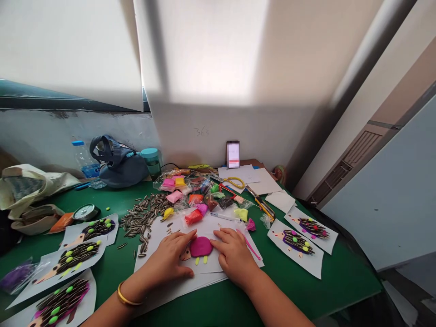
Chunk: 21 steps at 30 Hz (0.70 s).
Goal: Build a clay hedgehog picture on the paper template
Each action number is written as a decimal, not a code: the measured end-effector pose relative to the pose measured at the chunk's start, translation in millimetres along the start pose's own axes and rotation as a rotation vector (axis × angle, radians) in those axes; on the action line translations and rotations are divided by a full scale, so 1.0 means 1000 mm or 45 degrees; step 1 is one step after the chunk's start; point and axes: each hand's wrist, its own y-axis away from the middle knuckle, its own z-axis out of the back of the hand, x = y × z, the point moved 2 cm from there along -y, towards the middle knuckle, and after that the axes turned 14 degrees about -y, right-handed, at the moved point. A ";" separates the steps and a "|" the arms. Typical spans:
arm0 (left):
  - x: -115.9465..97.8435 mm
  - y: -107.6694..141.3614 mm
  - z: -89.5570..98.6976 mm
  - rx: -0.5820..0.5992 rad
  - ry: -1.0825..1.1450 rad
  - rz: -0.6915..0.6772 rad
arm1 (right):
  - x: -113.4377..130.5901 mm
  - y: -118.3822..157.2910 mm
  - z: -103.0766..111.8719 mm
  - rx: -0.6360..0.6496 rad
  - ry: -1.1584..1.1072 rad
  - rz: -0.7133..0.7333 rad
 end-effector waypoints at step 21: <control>0.001 0.001 -0.002 -0.009 -0.009 -0.013 | 0.010 0.017 0.000 -0.013 0.099 0.244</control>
